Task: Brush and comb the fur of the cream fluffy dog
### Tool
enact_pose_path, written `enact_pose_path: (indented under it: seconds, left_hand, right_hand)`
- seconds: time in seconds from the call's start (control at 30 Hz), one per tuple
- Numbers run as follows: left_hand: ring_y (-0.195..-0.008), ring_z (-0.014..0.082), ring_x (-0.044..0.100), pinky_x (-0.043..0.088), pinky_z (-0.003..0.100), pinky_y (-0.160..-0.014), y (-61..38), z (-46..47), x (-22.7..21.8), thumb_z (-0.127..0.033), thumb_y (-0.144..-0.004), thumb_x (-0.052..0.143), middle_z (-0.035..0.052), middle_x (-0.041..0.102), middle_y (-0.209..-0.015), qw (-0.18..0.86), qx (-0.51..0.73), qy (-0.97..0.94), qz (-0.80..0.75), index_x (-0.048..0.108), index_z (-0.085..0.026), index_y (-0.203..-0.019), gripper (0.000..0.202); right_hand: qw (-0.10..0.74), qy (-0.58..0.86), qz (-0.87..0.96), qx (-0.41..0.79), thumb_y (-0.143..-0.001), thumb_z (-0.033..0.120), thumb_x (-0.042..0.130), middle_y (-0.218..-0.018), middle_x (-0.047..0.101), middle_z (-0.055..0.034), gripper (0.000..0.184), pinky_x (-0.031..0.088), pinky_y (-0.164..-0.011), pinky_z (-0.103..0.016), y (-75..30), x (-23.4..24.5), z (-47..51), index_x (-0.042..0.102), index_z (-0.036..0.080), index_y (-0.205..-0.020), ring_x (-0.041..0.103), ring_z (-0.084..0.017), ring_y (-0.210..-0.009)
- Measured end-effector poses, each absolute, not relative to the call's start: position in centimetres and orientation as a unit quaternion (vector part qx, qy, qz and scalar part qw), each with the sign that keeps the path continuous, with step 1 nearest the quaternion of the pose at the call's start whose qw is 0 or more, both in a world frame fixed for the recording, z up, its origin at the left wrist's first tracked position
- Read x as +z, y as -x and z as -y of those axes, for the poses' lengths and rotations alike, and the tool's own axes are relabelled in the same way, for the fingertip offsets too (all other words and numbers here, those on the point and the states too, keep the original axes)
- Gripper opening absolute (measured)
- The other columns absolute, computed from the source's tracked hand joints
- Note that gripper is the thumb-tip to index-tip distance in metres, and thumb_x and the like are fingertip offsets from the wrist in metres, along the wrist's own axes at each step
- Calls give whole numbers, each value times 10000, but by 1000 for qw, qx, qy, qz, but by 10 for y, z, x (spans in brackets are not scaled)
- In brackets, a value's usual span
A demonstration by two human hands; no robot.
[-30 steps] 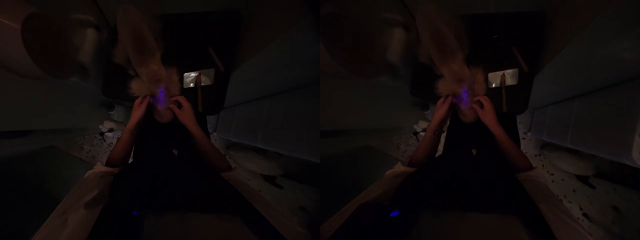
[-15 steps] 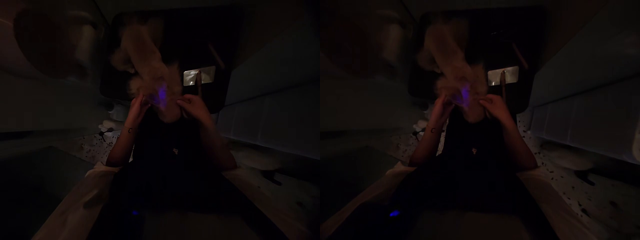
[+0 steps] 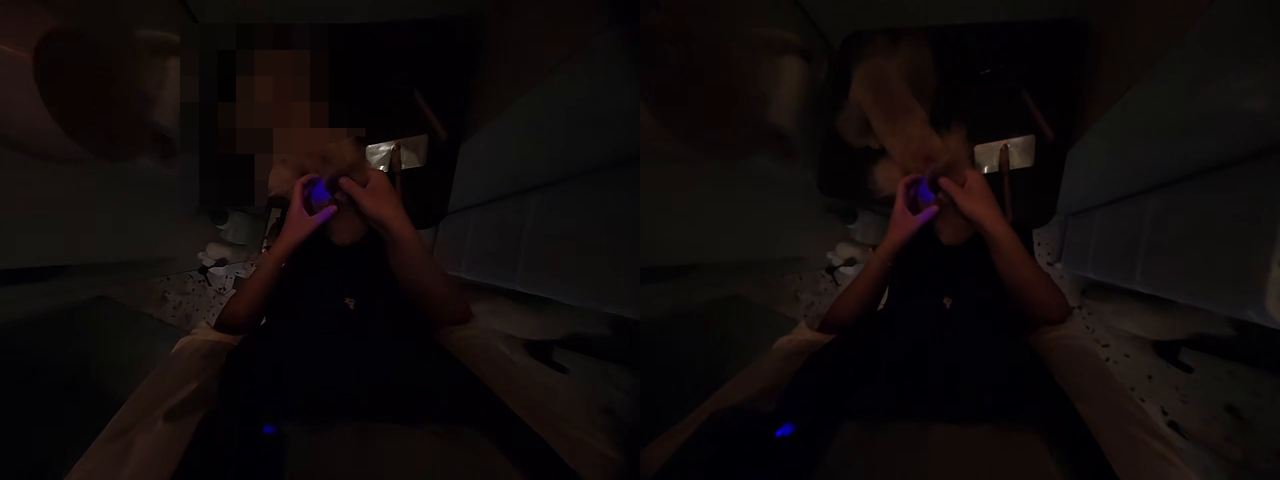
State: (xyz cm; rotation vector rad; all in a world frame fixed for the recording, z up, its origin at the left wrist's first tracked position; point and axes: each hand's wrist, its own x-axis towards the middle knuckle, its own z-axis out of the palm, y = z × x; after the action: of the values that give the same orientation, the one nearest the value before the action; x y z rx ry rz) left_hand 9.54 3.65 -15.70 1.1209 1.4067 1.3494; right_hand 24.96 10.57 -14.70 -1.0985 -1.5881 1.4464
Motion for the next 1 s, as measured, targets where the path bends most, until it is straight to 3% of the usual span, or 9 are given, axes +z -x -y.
enact_pose_path:
  seconds: [0.07,0.17,0.23,0.37,0.53,0.63,0.77,0.87,1.0]
  left_hand:
    - [-1153,212,580,476,306,-1010,-104,-38,-157,-282,-600,904,52,610,-1185,395,523,-454,-604,563,-190,-1129,636]
    - [-820,168,615,509,266,-792,-115,-39,-158,-293,-766,778,21,622,-778,367,489,-434,-661,611,-136,-794,231]
    - [-711,147,590,496,255,-718,-118,-40,-158,-362,-853,690,13,586,-657,365,501,-418,-664,605,-131,-693,294]
    - [-904,174,656,522,269,-848,-119,-37,-161,-525,-895,612,52,697,-907,399,596,-319,-620,686,-127,-903,405]
    - [-1104,220,646,516,333,-996,-117,-33,-169,-612,-900,562,106,683,-1124,470,633,-233,-569,670,-119,-1036,524]
    - [-1182,228,615,491,352,-1051,-116,-36,-170,-639,-905,533,121,646,-1221,479,635,-214,-567,644,-122,-1082,557]
    - [-1247,234,575,493,345,-1059,-120,-41,-168,-628,-940,480,132,616,-1281,489,635,-185,-569,614,-115,-1124,561]
    - [-1231,218,586,496,334,-1061,-127,-43,-165,-515,-1002,427,137,615,-1290,487,658,-163,-551,606,-104,-1120,464]
    - [-1209,222,600,491,353,-1071,-133,-42,-161,-429,-1017,416,134,629,-1271,472,682,-156,-536,619,-97,-1120,402]
  right_hand:
    - [342,404,638,559,-845,537,624,-912,710,-38,367,574,-849,-404,-249,-140,-102,682,187,-941,672,-210,-911]
    - [327,364,689,534,-835,513,652,-981,714,-32,316,538,-960,-420,-251,-126,-97,694,207,-902,661,-220,-994]
    - [370,375,679,512,-874,488,614,-1027,709,-28,282,528,-986,-405,-257,-120,-97,687,224,-942,660,-208,-1022]
    - [478,448,610,446,-981,440,433,-1171,665,-62,316,536,-966,-399,-271,-127,-95,607,246,-1161,646,-192,-1075]
    - [375,380,771,348,-915,419,560,-1373,568,-105,410,403,-1134,-491,-275,-150,-69,582,221,-1273,506,-244,-1308]
    - [276,217,869,349,-903,387,568,-1066,719,-34,204,384,-1144,-508,-277,-157,-45,706,255,-975,633,-222,-1102]
    - [285,186,867,364,-940,403,492,-627,654,3,384,555,-814,-362,-296,-157,-37,638,235,-628,617,-144,-629]
    - [345,445,774,291,-952,465,446,-833,690,-66,360,535,-782,-383,-314,-151,-61,676,211,-841,645,-198,-798]
    - [219,615,734,186,-923,476,493,-1187,592,-183,510,504,-888,-490,-324,-151,-100,538,124,-1290,580,-312,-1108]
